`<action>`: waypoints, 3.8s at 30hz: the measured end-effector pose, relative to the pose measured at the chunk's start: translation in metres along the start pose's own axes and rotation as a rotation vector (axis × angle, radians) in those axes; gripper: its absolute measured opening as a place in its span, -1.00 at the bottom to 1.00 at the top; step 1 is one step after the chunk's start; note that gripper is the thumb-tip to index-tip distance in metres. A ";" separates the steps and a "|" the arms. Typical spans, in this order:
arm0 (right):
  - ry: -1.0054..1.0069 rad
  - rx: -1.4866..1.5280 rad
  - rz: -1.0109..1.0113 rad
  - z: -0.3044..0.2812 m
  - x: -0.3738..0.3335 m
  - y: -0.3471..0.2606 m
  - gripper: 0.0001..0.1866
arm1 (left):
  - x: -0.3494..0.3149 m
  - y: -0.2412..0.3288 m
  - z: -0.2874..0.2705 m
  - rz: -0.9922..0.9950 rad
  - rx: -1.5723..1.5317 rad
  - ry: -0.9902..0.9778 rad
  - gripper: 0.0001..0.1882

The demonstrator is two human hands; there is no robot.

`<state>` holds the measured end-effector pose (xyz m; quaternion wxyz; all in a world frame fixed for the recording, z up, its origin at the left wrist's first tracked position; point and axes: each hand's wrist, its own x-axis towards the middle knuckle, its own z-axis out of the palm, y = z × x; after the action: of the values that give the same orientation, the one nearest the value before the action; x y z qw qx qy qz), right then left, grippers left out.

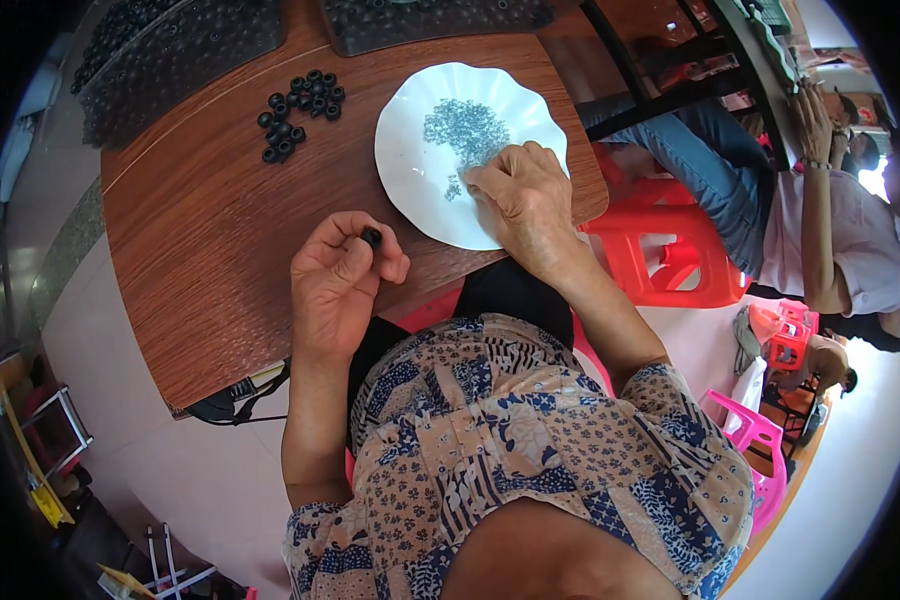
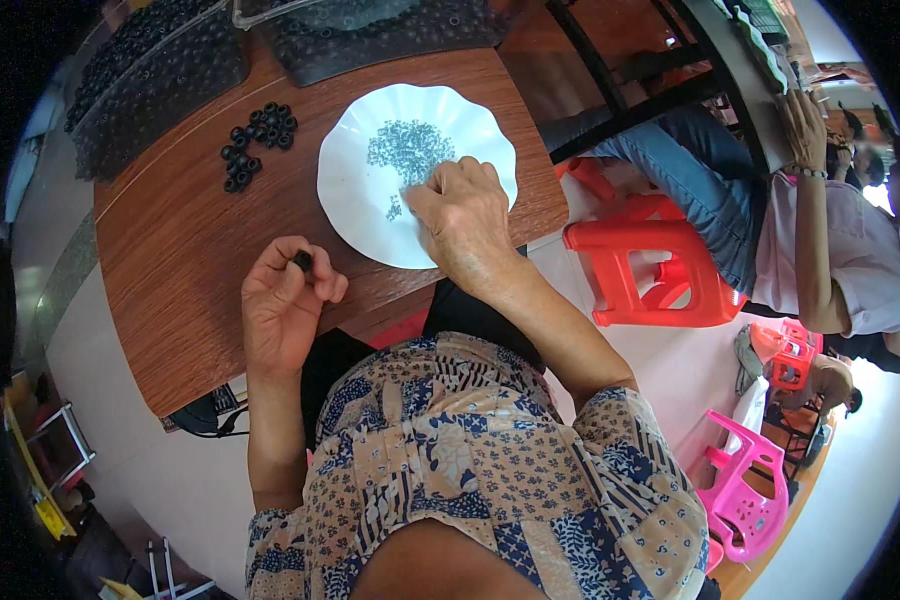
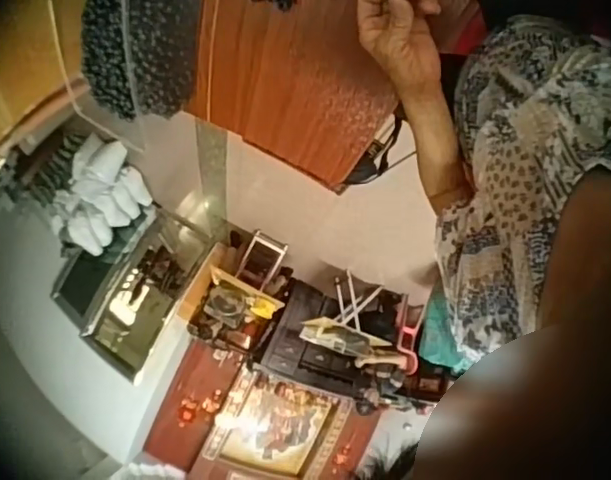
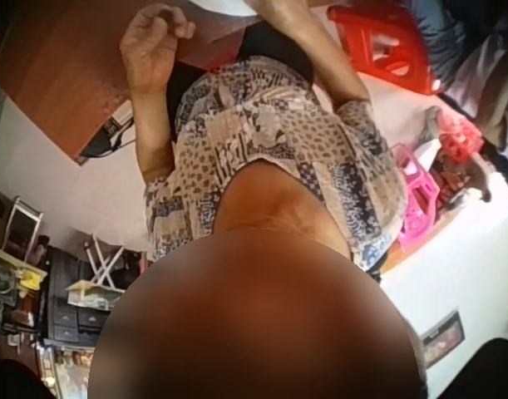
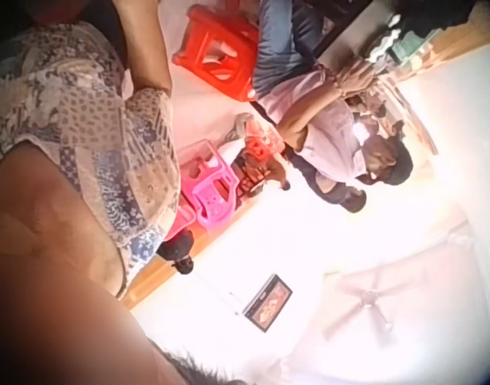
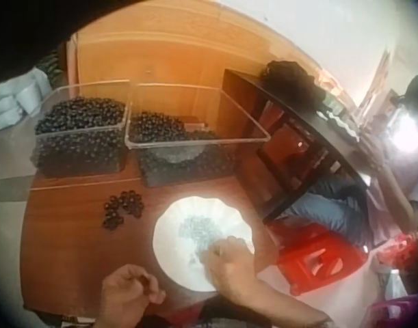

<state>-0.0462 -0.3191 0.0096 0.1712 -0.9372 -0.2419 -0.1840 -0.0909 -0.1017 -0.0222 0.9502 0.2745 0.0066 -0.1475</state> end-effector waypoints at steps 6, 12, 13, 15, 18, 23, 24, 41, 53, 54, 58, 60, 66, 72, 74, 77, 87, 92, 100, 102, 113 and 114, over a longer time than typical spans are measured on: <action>0.020 -0.042 -0.062 0.004 0.002 -0.003 -0.86 | -0.002 0.001 0.004 0.004 0.043 0.031 -0.78; 0.018 0.066 -0.013 -0.009 0.001 -0.013 -0.80 | 0.001 -0.003 0.004 0.041 -0.001 0.007 -0.83; 0.015 0.148 0.013 -0.013 0.001 -0.016 -0.81 | 0.000 -0.003 0.006 0.034 -0.031 0.014 -0.83; -0.017 0.315 0.074 -0.020 0.005 -0.027 -0.83 | 0.000 -0.003 0.006 0.037 -0.001 0.036 -0.82; 0.021 0.526 0.014 -0.019 0.012 -0.043 -0.83 | -0.003 -0.001 0.008 0.017 0.054 0.069 -0.79; -0.024 0.683 0.024 -0.012 0.014 -0.062 -0.79 | -0.003 -0.004 0.009 0.031 0.075 0.061 -0.79; -0.026 0.684 0.023 -0.010 0.013 -0.063 -0.79 | -0.004 -0.004 0.011 0.038 0.065 0.079 -0.79; -0.316 1.201 0.546 -0.019 0.026 -0.070 -0.92 | -0.004 0.000 0.007 0.044 0.117 0.050 -0.79; -0.049 0.752 0.138 -0.022 0.032 -0.063 -0.86 | 0.005 0.013 0.030 -0.072 0.048 -0.071 -0.77; -0.038 0.748 0.132 -0.025 0.035 -0.062 -0.86 | 0.009 0.016 0.031 -0.067 0.054 -0.082 -0.77; -0.144 0.938 0.287 -0.036 0.054 -0.051 -0.88 | 0.030 0.026 0.027 -0.094 -0.039 -0.147 -0.78; -0.071 0.820 0.201 -0.041 0.069 -0.038 -0.90 | 0.043 0.031 0.024 -0.097 -0.070 -0.151 -0.78; 0.187 0.495 0.062 -0.058 0.171 0.022 -0.94 | 0.062 0.043 -0.002 -0.131 -0.069 -0.177 -0.79; -0.162 0.143 0.202 -0.003 0.301 0.139 -0.91 | 0.071 0.037 -0.007 -0.154 -0.037 -0.252 -0.76; -0.202 -0.023 0.157 0.029 0.322 0.169 -0.88 | 0.076 0.038 -0.009 -0.175 -0.054 -0.272 -0.77; -0.269 -0.236 0.048 0.050 0.342 0.183 -0.84 | 0.071 0.043 -0.006 -0.191 -0.068 -0.266 -0.77; -0.592 -0.488 -0.099 0.084 0.363 0.194 -0.83 | 0.074 0.044 -0.009 -0.207 -0.102 -0.173 -0.77; -0.618 -0.482 -0.223 0.093 0.361 0.202 -0.81 | 0.075 0.043 -0.009 -0.217 -0.131 -0.157 -0.75; -0.511 -0.375 -0.205 0.057 0.373 0.188 -0.80 | 0.077 0.046 -0.008 -0.222 -0.101 -0.144 -0.78; -0.380 -0.117 -0.011 0.039 0.372 0.181 -0.83 | 0.076 0.044 -0.008 -0.209 -0.103 -0.154 -0.77; -0.339 1.093 0.181 -0.094 0.201 0.006 -0.87 | 0.065 0.048 -0.002 -0.102 -0.029 -0.189 -0.77; -0.379 1.228 0.212 -0.096 0.183 -0.003 -0.86 | 0.064 0.048 -0.004 -0.109 -0.031 -0.181 -0.77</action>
<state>0.0759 -0.2844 0.1724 0.6473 -0.7038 -0.2352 0.1741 -0.0160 -0.0783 -0.0063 0.9416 0.2444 -0.0623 -0.2232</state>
